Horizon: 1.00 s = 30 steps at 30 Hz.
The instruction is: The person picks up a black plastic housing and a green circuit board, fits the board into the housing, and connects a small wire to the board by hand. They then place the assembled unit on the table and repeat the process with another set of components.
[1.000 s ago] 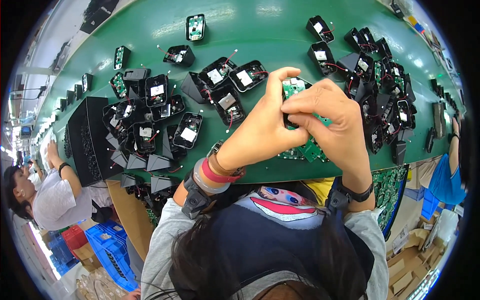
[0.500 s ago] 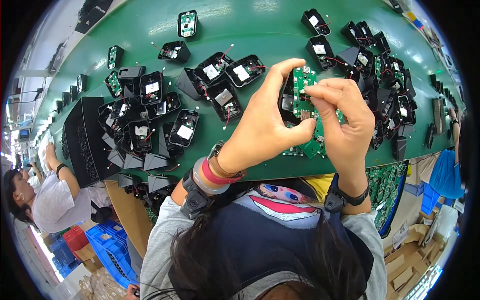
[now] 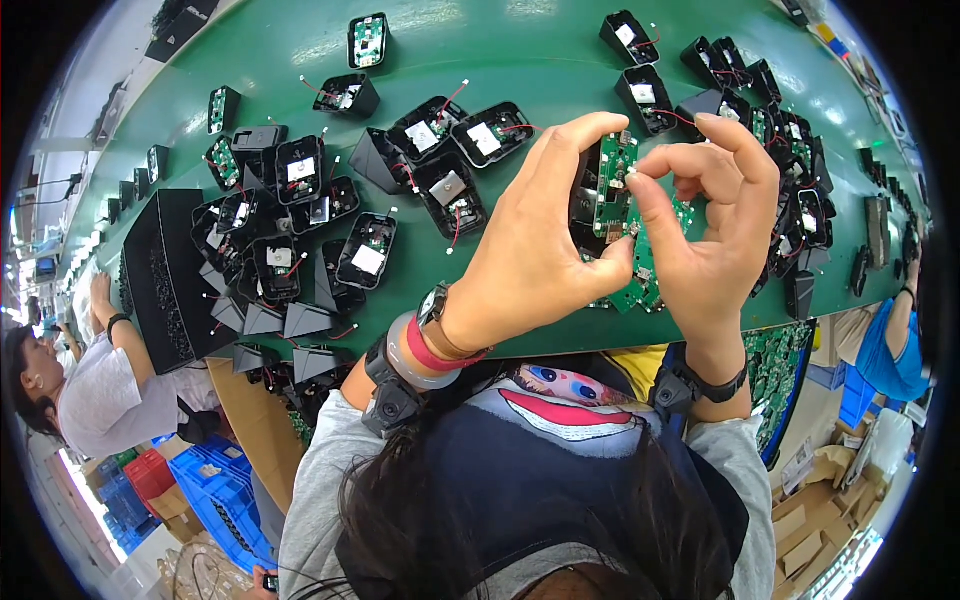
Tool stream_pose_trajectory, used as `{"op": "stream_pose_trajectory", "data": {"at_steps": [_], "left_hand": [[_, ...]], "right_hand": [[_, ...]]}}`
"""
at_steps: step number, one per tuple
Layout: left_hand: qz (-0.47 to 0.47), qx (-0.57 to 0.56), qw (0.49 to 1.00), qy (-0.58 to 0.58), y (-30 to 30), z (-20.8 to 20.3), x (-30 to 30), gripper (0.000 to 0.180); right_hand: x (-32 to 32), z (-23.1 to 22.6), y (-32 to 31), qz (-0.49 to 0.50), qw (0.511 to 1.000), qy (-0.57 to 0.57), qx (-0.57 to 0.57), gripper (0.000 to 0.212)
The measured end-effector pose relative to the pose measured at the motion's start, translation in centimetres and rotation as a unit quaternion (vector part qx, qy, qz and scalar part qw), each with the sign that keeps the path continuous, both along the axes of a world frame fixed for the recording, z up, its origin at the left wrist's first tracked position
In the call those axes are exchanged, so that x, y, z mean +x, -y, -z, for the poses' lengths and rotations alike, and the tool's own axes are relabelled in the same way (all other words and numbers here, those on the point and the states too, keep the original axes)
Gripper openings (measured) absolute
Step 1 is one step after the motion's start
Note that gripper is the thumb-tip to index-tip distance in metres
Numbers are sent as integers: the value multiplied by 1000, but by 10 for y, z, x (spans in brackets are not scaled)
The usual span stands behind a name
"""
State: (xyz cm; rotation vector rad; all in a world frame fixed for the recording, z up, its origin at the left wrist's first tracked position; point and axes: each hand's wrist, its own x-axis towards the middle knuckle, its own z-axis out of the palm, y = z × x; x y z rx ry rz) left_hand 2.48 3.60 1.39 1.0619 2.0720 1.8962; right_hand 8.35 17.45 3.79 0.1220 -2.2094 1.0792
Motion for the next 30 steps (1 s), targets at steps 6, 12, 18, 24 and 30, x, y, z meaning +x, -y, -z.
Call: {"op": "stream_pose_trajectory", "data": {"at_steps": [6,12,18,24,30], "left_hand": [[-14,-12,999,-28,1,0,0,69],[-33,7,999,-31,0,4,-2,68],[-35,-6,999,-35,1,2,-1,67],[-71,-38,992,-101,1,-1,-1,66],[-77,-84,986,-122,1,0,0,63]], "right_hand": [[-2,-7,-3,3,997,12,76,55],[2,0,1,-18,999,38,-6,54],[1,-3,-3,-26,995,9,100,55],[-6,-3,-6,-69,975,-61,201,56],[-10,1,-10,-99,957,-77,260,54]]}}
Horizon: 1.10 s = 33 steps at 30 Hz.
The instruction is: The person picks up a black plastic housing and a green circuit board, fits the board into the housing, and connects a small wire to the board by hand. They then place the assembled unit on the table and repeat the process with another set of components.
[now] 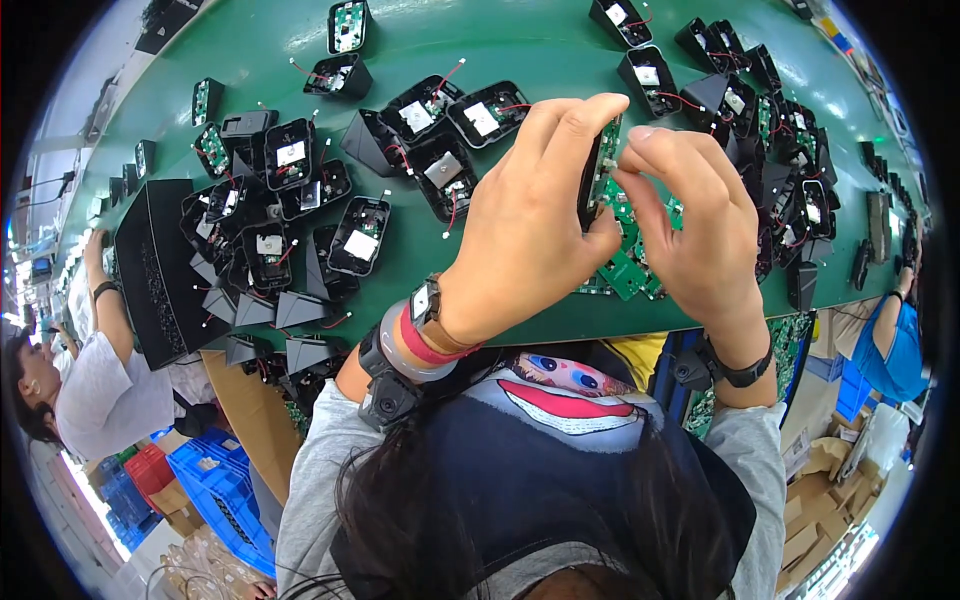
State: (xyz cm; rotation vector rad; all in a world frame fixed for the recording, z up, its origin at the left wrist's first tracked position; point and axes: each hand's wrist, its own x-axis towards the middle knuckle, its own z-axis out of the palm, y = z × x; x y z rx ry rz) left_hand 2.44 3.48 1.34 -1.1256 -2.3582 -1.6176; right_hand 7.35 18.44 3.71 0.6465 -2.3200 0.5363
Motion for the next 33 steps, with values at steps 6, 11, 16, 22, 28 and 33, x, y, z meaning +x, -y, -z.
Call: {"op": "stream_pose_trajectory", "data": {"at_steps": [6,11,16,22,28,33], "left_hand": [[5,-49,998,32,0,1,2,63],[26,-24,999,33,1,4,-1,64],[43,21,988,150,0,4,-2,64],[126,111,955,246,0,5,-5,73],[128,154,945,258,1,3,-5,74],[133,152,947,252,1,2,-5,76]], "right_hand": [[-2,-3,-4,-2,998,69,-1,53],[-3,-4,-5,26,982,155,-107,53],[1,-5,0,65,980,138,-130,47],[6,-3,0,78,955,187,-215,15],[11,4,0,92,961,150,-215,14],[18,5,6,79,920,200,-328,11]]}}
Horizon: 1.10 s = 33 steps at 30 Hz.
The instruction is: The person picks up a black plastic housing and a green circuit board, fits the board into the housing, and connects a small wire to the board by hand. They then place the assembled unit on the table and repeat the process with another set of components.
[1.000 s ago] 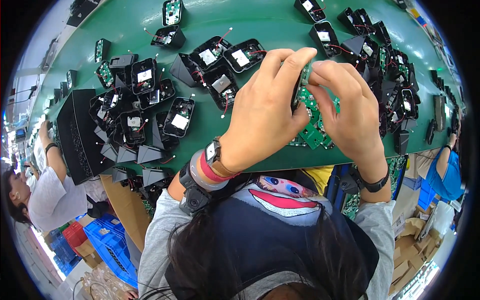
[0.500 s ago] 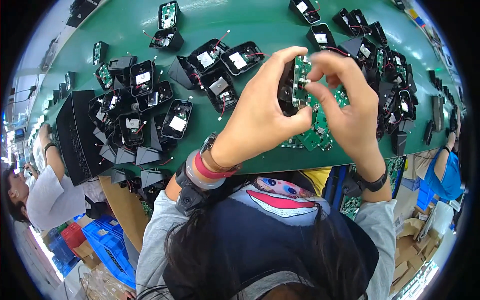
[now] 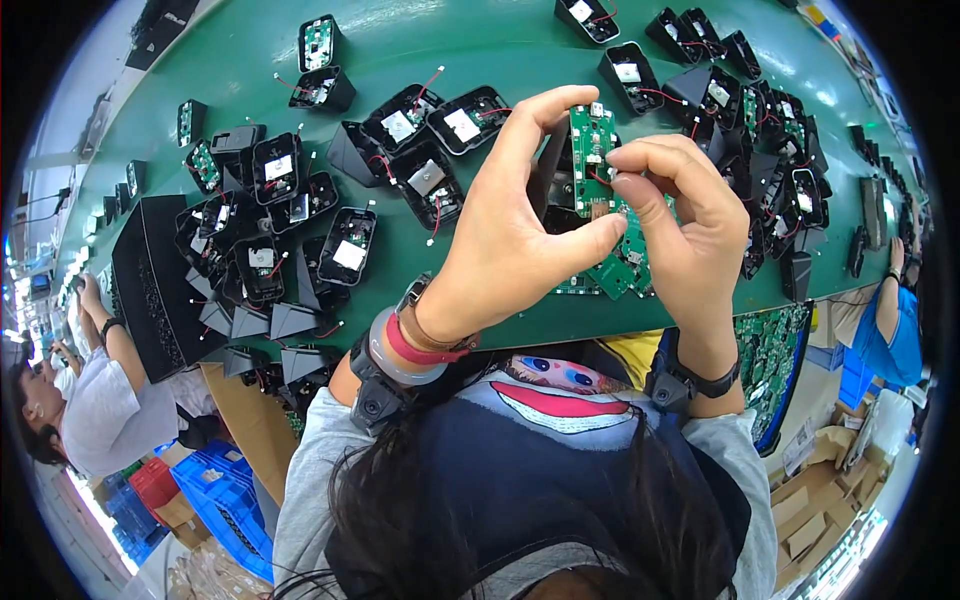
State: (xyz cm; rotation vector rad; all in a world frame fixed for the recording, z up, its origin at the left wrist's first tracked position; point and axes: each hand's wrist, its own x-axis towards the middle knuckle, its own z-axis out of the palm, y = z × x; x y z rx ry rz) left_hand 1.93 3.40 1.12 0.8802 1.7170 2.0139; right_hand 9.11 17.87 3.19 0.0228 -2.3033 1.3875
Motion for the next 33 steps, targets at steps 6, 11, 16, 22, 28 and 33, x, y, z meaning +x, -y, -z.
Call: {"op": "stream_pose_trajectory", "data": {"at_steps": [6,11,16,22,28,33], "left_hand": [[44,39,997,54,1,-1,1,78],[104,58,975,187,5,-8,1,71],[93,34,982,163,1,-2,1,62],[-4,19,999,-43,-2,2,3,51],[-74,8,974,-215,-6,7,0,54],[-107,31,957,-269,-8,6,-2,53]], "right_hand": [[1,2,-2,30,998,46,-5,11],[0,4,1,23,999,26,33,8],[1,3,5,29,999,5,29,7],[-2,-3,10,71,991,-38,104,9],[-3,-6,12,72,990,-54,110,8],[-2,-8,12,61,988,-31,137,7]]}}
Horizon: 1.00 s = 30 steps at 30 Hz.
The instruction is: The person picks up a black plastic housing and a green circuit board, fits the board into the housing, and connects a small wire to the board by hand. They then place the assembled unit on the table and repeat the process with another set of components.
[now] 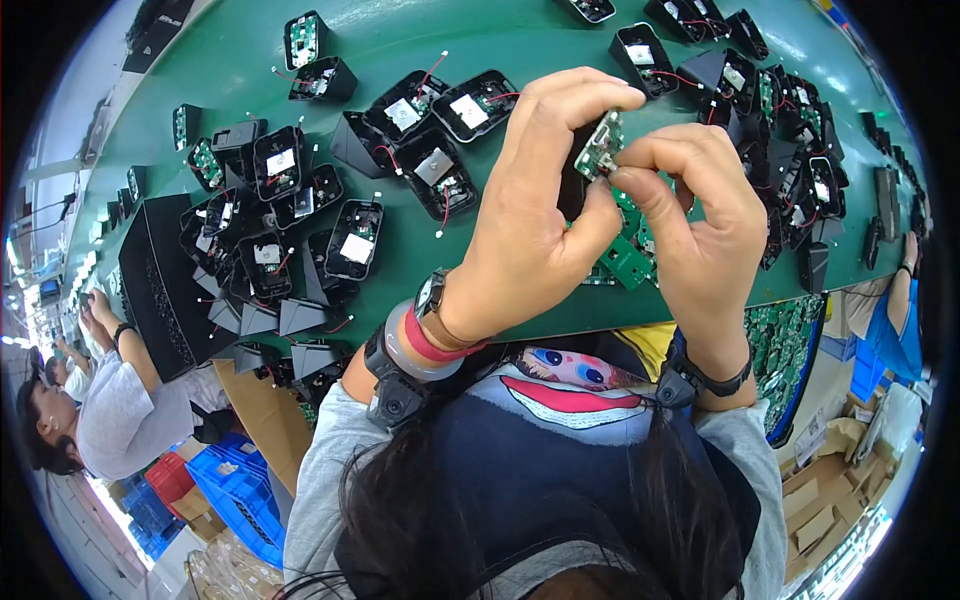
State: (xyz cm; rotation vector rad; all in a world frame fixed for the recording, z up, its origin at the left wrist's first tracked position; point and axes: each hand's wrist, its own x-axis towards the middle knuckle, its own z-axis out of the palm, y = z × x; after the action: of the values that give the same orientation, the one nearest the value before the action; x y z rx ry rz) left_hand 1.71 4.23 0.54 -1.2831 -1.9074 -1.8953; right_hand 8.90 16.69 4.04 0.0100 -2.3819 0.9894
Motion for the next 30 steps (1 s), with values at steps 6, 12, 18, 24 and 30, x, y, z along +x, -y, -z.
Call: {"op": "stream_pose_trajectory", "data": {"at_steps": [6,12,18,24,30], "left_hand": [[2,2,1000,-3,-1,0,2,52],[1,4,1000,4,1,2,1,51],[-8,-6,1000,-9,2,1,0,51],[-49,-69,993,-86,1,3,1,51],[41,-59,996,56,1,2,2,54]], "right_hand": [[2,-1,-3,-24,999,24,-27,6],[5,-3,-1,-12,997,41,-61,7],[3,-3,-2,-33,998,35,-46,8],[6,-11,-3,-21,991,114,-70,9],[0,-9,-12,-54,993,35,103,10]]}}
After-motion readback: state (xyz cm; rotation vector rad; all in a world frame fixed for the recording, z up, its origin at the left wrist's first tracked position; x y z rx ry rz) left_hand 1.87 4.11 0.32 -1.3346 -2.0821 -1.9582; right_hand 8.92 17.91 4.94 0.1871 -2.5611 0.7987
